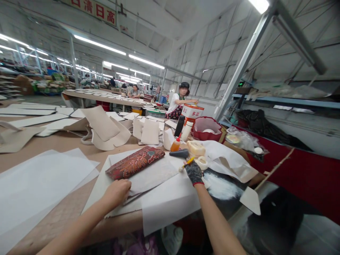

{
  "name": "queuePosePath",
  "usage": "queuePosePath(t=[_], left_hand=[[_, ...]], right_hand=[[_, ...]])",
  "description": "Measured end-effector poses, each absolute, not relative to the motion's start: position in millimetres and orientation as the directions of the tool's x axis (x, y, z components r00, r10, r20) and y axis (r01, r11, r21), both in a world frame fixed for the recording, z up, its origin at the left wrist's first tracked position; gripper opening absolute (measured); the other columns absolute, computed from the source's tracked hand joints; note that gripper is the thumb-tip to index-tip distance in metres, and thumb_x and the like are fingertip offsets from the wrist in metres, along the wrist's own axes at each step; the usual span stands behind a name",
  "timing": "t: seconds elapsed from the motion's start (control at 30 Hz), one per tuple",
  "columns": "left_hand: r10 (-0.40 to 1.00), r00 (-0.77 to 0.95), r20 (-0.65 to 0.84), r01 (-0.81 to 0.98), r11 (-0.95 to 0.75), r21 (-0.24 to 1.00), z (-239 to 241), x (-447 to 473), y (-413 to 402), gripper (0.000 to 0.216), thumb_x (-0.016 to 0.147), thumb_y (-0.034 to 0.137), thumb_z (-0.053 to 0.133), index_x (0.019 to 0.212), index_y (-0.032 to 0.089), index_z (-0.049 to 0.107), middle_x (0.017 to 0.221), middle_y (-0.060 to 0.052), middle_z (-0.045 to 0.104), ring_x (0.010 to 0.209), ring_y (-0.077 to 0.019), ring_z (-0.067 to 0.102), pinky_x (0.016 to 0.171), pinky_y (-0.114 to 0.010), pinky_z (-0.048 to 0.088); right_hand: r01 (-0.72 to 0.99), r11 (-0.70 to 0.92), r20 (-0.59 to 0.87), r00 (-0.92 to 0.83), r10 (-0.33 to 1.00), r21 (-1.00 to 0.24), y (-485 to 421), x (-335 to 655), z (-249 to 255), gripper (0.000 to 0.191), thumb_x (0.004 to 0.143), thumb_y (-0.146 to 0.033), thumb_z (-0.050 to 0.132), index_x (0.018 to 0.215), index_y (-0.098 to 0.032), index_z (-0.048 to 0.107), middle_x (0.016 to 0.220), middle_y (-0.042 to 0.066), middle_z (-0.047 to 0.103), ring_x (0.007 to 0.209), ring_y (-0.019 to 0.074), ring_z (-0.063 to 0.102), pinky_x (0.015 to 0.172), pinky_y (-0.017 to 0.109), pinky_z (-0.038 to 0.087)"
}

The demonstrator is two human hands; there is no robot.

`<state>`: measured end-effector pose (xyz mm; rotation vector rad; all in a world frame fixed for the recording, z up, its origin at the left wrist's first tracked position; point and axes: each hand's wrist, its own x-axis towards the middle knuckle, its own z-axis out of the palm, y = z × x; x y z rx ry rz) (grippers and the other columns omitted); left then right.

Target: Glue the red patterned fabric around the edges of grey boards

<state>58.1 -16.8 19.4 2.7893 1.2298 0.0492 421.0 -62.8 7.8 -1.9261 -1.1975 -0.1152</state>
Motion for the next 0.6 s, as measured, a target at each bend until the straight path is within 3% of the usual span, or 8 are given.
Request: queuePosePath(t=[0.1, 0.23, 0.33, 0.43, 0.5, 0.6], left_hand=[[0.785, 0.618, 0.044, 0.768, -0.614, 0.181, 26, 57, -5, 0.022, 0.081, 0.019, 0.041, 0.076, 0.02, 0.062, 0.086, -0.006, 0.066, 0.083, -0.02, 0.061, 0.069, -0.028, 0.04], [0.839, 0.539, 0.074, 0.787, -0.532, 0.311, 34, 55, 7, 0.019, 0.081, 0.019, 0.042, 0.076, 0.022, 0.06, 0.087, -0.003, 0.067, 0.084, -0.0169, 0.06, 0.07, -0.024, 0.039], [0.861, 0.5, 0.094, 0.802, -0.501, 0.324, 33, 54, 8, 0.018, 0.082, 0.019, 0.041, 0.082, 0.021, 0.06, 0.091, -0.003, 0.067, 0.085, -0.0172, 0.06, 0.071, -0.024, 0.04], [0.846, 0.522, 0.107, 0.786, -0.526, 0.324, 28, 55, 3, 0.02, 0.08, 0.016, 0.041, 0.087, 0.021, 0.059, 0.093, -0.004, 0.067, 0.087, -0.017, 0.061, 0.073, -0.024, 0.041], [0.844, 0.524, 0.113, 0.779, -0.529, 0.338, 26, 56, -3, 0.021, 0.079, 0.015, 0.041, 0.089, 0.021, 0.059, 0.094, -0.004, 0.067, 0.087, -0.0164, 0.061, 0.073, -0.023, 0.041], [0.848, 0.524, 0.087, 0.775, -0.516, 0.363, 24, 56, -11, 0.023, 0.078, 0.014, 0.041, 0.091, 0.022, 0.059, 0.096, -0.003, 0.067, 0.089, -0.0162, 0.061, 0.074, -0.023, 0.041]], right_hand=[[0.734, -0.155, 0.436, 0.544, 0.717, -0.661, -69, 433, 10, 0.026, 0.072, -0.044, 0.056, 0.074, -0.018, 0.06, 0.073, 0.008, 0.068, 0.071, 0.0213, 0.065, 0.069, 0.031, 0.05], [0.669, -0.159, 0.45, 0.637, 0.626, -0.726, -78, 436, 21, 0.027, 0.068, -0.045, 0.058, 0.069, -0.018, 0.055, 0.075, 0.012, 0.065, 0.081, 0.0264, 0.062, 0.08, 0.04, 0.046], [0.531, -0.026, 0.374, 0.63, 0.681, -0.847, -83, 409, 29, 0.028, 0.072, -0.047, 0.052, 0.06, -0.022, 0.046, 0.06, 0.006, 0.057, 0.064, 0.0215, 0.058, 0.067, 0.037, 0.048], [0.172, 0.134, 0.195, 0.414, 0.889, -0.976, -86, 357, 27, 0.023, 0.072, -0.042, 0.046, 0.059, -0.023, 0.042, 0.047, -0.004, 0.041, 0.044, 0.013, 0.043, 0.049, 0.028, 0.042], [-0.08, 0.128, 0.107, 0.223, 0.969, -0.989, -88, 320, 23, 0.018, 0.068, -0.039, 0.047, 0.061, -0.023, 0.044, 0.045, -0.007, 0.034, 0.04, 0.01, 0.034, 0.043, 0.024, 0.036], [-0.177, 0.071, 0.06, 0.069, 0.996, -0.982, -88, 274, 19, 0.018, 0.066, -0.039, 0.049, 0.063, -0.021, 0.05, 0.044, -0.007, 0.033, 0.039, 0.0089, 0.033, 0.041, 0.022, 0.034]])
